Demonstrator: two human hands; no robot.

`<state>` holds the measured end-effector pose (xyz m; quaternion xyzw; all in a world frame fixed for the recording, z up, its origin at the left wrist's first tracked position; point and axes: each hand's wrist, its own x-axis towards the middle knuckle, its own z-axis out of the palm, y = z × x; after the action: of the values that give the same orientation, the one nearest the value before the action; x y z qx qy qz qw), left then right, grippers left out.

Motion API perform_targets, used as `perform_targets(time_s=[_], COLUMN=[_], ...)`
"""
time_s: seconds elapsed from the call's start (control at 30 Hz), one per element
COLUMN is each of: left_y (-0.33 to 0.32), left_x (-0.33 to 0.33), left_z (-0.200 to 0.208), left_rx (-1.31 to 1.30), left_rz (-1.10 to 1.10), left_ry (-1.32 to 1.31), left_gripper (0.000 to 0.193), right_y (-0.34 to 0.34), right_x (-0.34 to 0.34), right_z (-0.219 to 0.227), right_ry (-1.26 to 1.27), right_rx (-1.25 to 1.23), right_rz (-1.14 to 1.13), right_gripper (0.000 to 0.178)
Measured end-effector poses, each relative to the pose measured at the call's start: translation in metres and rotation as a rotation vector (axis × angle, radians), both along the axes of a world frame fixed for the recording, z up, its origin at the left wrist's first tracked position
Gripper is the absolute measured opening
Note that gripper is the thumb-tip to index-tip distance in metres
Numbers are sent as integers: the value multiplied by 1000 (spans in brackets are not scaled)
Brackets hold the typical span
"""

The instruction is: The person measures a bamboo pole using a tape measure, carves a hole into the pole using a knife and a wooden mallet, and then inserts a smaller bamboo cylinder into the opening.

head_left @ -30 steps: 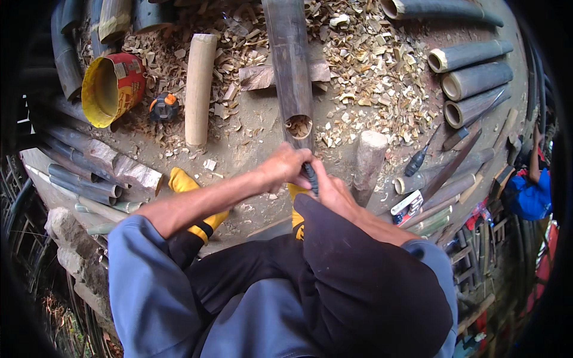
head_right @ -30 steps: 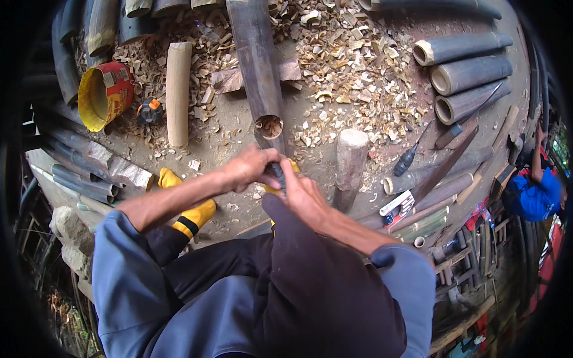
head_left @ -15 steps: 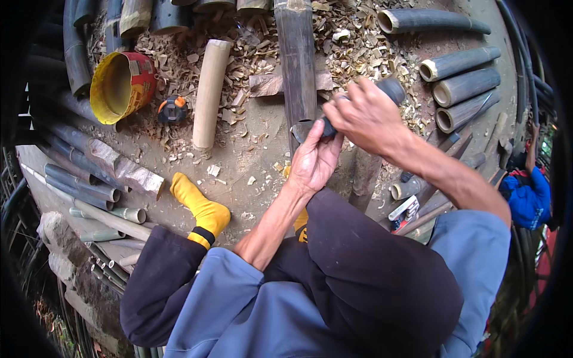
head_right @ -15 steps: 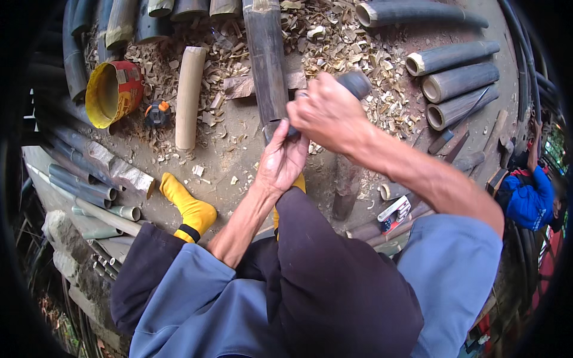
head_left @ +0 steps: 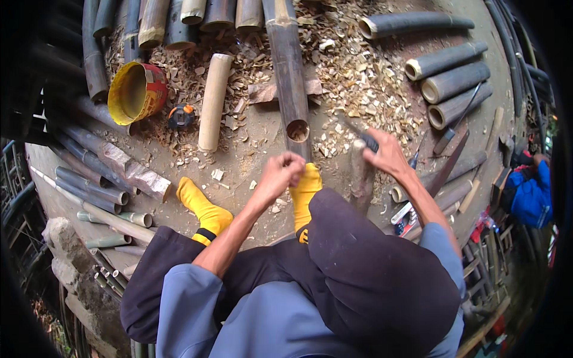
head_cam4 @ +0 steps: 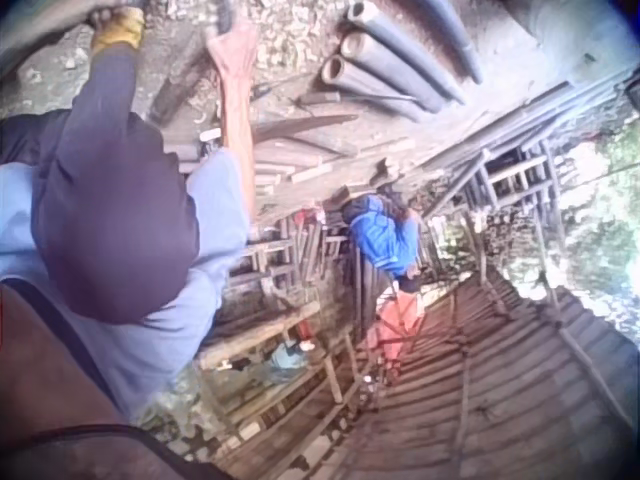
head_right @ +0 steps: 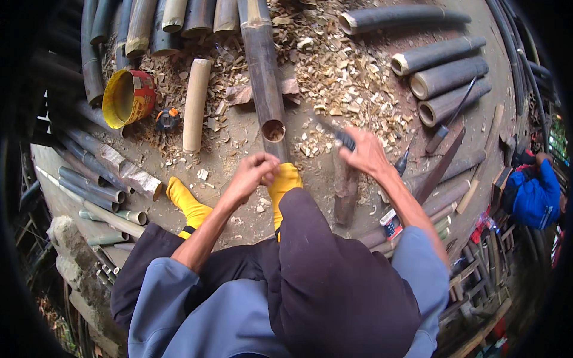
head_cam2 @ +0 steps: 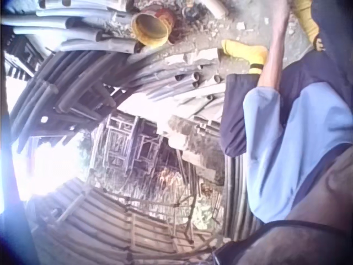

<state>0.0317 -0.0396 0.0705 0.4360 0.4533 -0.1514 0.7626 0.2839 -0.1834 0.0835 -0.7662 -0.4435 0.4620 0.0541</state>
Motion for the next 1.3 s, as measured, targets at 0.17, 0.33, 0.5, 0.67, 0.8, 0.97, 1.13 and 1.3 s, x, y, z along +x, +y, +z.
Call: perform_targets(time_s=[0.17, 0.33, 0.5, 0.67, 0.8, 0.97, 1.13, 1.3], left_y=[6, 14, -3, -32, -42, -53, -26, 43], left_x=[26, -12, -17, 34, 71, 100, 135, 99], left_z=[5, 14, 8, 19, 31, 59, 53, 68], left_rx=[140, 317, 668, 717, 817, 1361, 1490, 683], left_rz=[-81, -136, -295, -312, -401, -676, -767, 156], left_ry=[-110, -119, -34, -400, -597, -883, -1154, -627], left_gripper=[24, 21, 19, 18, 24, 72, 49, 24], right_y=[-4, -60, -158, -180, -193, -150, -79, -137], right_x=[23, 27, 18, 7, 15, -43, -90, -136], right_z=[-68, -69, -74, -87, -70, 29, 90, -33], right_ry=[-548, -871, -904, -901, -647, -457, 343, -552], right_rx=[280, 529, -90, -97, 8, 466, 843, 258], right_rz=[-368, -602, -896, -837, -969, -1106, -1135, -666], right_gripper=[35, 54, 47, 49, 51, 50, 79, 91])
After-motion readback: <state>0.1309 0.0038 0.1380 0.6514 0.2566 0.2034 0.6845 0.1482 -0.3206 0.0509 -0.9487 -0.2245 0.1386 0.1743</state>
